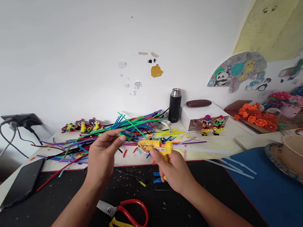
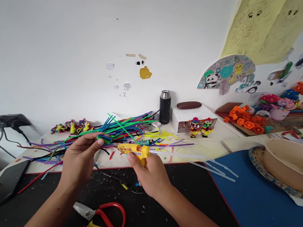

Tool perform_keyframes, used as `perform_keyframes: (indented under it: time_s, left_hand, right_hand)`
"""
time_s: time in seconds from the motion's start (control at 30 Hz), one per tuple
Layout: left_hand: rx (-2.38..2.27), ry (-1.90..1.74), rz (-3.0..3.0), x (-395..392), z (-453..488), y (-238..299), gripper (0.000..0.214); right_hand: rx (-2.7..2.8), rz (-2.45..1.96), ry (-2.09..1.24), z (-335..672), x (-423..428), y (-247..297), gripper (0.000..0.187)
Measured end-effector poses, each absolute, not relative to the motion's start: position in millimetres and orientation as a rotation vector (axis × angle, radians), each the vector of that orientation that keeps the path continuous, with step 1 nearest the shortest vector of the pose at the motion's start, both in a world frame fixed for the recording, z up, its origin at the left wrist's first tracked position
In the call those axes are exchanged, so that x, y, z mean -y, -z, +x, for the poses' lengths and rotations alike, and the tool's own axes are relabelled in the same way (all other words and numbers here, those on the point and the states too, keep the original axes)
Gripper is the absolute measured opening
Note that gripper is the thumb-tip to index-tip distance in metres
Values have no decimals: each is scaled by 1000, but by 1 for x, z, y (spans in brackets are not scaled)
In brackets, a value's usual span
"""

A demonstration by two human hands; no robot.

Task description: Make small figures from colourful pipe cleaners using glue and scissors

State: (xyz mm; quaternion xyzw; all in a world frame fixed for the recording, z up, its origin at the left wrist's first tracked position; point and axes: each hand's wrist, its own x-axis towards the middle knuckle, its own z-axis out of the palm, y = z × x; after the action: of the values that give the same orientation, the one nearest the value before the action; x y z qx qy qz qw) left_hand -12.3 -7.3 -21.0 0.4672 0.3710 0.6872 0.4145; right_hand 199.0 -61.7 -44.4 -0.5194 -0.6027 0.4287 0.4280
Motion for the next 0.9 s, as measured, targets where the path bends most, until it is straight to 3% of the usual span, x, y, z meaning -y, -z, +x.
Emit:
perform_keyframes:
  time_s: [0.17, 0.37, 0.6, 0.9]
  left_hand:
    - [-935, -1926, 1147, 1, -23, 13, 26]
    - [-911, -1887, 1124, -3, -25, 15, 26]
    - [-941, -1812, 1164, -4, -25, 21, 29]
    - [-940, -1778, 1120, -2, -22, 17, 32]
  right_hand:
    - [1721, -1441, -921, 196, 59, 53, 62]
    - [1982, -1428, -562, 182, 64, 55, 38]
    - [2208, -1402, -533, 162, 66, 54, 29]
    - [2309, -1320, -660, 155, 72, 60, 45]
